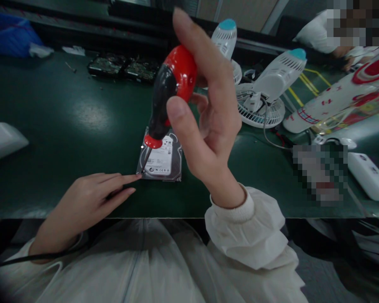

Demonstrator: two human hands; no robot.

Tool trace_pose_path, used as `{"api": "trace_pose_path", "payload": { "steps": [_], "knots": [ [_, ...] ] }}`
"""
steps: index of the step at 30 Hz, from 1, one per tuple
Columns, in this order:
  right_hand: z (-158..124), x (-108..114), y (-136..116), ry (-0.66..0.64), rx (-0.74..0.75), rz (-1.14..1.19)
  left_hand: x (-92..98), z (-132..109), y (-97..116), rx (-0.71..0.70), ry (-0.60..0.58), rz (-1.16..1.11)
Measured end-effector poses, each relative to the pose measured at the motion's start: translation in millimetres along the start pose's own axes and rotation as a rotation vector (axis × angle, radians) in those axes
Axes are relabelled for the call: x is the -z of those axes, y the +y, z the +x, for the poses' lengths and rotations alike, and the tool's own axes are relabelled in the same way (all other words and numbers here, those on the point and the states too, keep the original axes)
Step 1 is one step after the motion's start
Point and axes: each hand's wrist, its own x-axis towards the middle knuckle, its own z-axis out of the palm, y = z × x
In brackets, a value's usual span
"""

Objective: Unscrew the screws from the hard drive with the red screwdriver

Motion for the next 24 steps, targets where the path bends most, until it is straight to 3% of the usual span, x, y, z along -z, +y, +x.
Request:
{"api": "trace_pose_path", "payload": {
  "steps": [2,8,13,19,24],
  "knots": [
    [0.1,-1.2,0.1,-0.049,0.042,0.073,0.3,0.1,0.1,0.001,0.001,-0.002],
    [-0.8,-0.2,-7.4,0.074,-0.050,-0.096,0.5,-0.7,-0.2,0.005,0.006,-0.004],
    [0.9,2.1,2.2,-0.106,0.103,0.056,0.7,-0.8,-0.1,0.003,0.010,-0.011],
    [-0.2,2.3,-10.7,0.053,-0.059,-0.136,1.0,-0.1,-0.2,0.007,0.002,-0.009],
    [0.8,1.5,-7.1,-0.078,-0.020,0.070,0.7,-0.7,-0.4,0.009,-0.008,-0.003]
  ]
}}
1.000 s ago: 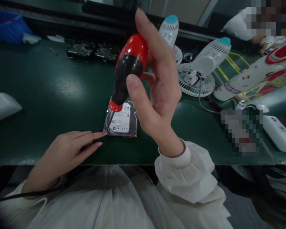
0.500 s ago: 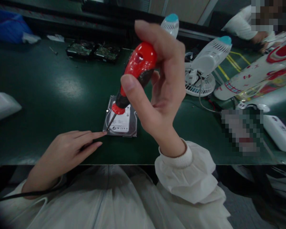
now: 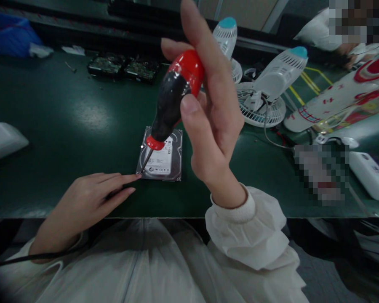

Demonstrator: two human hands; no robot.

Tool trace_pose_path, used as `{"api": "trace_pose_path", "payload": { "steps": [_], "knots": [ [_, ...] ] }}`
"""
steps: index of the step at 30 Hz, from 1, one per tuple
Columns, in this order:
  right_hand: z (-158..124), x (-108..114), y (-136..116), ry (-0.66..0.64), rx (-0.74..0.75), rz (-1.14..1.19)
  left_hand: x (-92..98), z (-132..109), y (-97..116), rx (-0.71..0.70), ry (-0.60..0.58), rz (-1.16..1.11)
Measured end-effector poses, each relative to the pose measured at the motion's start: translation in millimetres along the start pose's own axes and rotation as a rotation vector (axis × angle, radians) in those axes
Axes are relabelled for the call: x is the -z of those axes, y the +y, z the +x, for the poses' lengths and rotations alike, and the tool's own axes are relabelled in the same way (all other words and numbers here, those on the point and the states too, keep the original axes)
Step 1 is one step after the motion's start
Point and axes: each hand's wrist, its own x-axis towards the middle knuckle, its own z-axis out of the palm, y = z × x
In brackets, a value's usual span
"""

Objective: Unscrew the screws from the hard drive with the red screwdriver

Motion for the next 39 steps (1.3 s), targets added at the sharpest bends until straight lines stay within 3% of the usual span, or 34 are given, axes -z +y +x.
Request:
{"api": "trace_pose_path", "payload": {
  "steps": [5,10,16,22,28,33,39],
  "knots": [
    [0.0,-2.6,2.3,0.187,0.031,-0.139,0.1,0.5,0.5,-0.004,0.005,-0.001],
    [0.3,1.7,1.6,0.002,0.026,0.015,-0.1,0.5,0.5,-0.006,0.012,-0.009],
    [-2.3,-1.5,-2.5,0.169,-0.047,-0.082,-1.5,-0.4,-0.4,-0.004,0.015,0.005],
    [-0.7,-2.0,-1.4,0.012,-0.015,0.073,-0.8,0.2,-0.3,-0.008,0.013,0.001],
    [-3.6,-6.5,-8.4,0.272,-0.178,-0.001,0.0,0.1,0.3,-0.006,0.011,0.003],
    [-2.3,-6.1,-4.5,0.100,-0.052,0.117,-0.3,0.7,0.4,-0.013,0.016,0.006],
    [-0.9,-3.4,-8.4,0.186,-0.094,-0.059,-1.1,1.1,-0.3,-0.010,0.017,0.002]
  ]
}}
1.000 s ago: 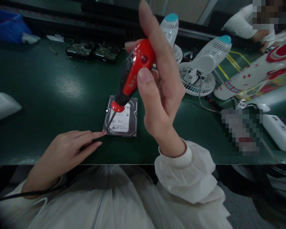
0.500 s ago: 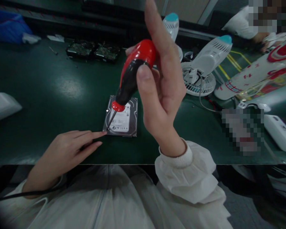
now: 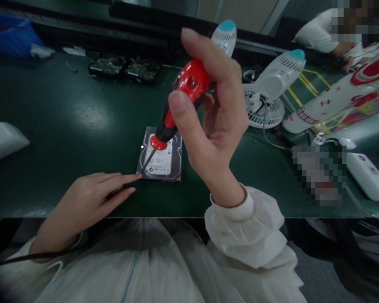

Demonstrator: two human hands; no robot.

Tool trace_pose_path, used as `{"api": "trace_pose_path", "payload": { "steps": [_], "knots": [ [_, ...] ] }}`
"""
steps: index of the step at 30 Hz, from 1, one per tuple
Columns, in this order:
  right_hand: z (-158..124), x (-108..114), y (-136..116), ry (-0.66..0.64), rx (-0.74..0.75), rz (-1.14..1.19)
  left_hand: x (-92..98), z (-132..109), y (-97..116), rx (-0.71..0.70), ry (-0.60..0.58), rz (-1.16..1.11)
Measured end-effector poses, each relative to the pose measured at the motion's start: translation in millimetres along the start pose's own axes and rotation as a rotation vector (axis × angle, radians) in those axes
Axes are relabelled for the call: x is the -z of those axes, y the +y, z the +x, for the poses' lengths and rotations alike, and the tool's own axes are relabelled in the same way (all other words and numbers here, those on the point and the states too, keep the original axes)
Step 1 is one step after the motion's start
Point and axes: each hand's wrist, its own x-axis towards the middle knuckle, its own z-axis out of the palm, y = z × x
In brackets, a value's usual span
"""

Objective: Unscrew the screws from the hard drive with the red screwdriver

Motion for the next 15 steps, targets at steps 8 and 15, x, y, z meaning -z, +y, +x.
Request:
{"api": "trace_pose_path", "payload": {
  "steps": [8,15],
  "knots": [
    [-0.1,3.0,16.3,-0.072,0.086,0.141,-1.0,-1.9,-0.7,-0.006,0.007,-0.001],
    [-5.1,0.9,10.7,-0.117,0.005,0.203,-3.9,-3.2,-3.3,0.006,0.007,-0.012]
  ]
}}
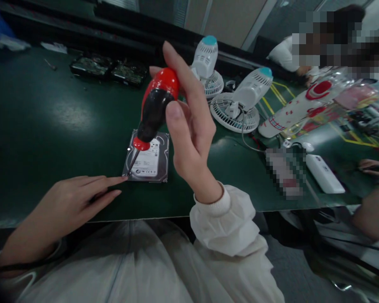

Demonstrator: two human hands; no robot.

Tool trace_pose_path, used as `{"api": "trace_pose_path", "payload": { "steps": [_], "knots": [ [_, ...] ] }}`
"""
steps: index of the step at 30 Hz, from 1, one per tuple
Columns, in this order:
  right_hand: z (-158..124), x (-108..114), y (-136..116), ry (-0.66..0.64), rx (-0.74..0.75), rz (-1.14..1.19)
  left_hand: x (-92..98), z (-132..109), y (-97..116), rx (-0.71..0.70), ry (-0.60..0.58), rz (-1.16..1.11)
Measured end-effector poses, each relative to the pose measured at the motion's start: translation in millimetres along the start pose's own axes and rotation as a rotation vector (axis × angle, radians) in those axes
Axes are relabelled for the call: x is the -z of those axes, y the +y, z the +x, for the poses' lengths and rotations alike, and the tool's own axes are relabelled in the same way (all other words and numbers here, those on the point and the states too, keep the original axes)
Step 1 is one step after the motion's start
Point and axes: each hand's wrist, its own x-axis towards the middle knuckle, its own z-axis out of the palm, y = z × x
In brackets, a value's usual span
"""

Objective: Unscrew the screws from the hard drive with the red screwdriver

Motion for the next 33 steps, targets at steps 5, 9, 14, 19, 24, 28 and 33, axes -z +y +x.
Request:
{"api": "trace_pose_path", "payload": {
  "steps": [5,9,14,19,24,28,33],
  "knots": [
    [-1.0,-1.0,-4.0,0.151,-0.080,-0.129,0.6,0.8,0.3,0.011,-0.017,-0.011],
    [-0.4,0.2,-5.3,0.117,-0.054,-0.248,0.6,0.2,0.4,0.015,-0.022,-0.004],
    [-0.5,0.4,0.8,0.071,-0.062,-0.164,-1.9,-1.0,-1.1,0.018,-0.025,0.020],
    [-1.6,1.3,3.7,0.163,-0.047,-0.231,-2.1,0.6,-1.2,-0.001,-0.034,0.035],
    [0.0,4.6,7.3,0.071,0.006,-0.168,-0.5,-0.4,-1.0,-0.007,-0.025,0.049],
    [0.1,9.0,2.8,0.082,0.006,-0.221,-0.8,-1.6,-1.8,-0.010,-0.015,0.069],
    [-1.3,8.4,6.7,-0.008,-0.028,-0.189,-3.8,-1.0,-3.0,-0.008,-0.024,0.067]
  ]
}}
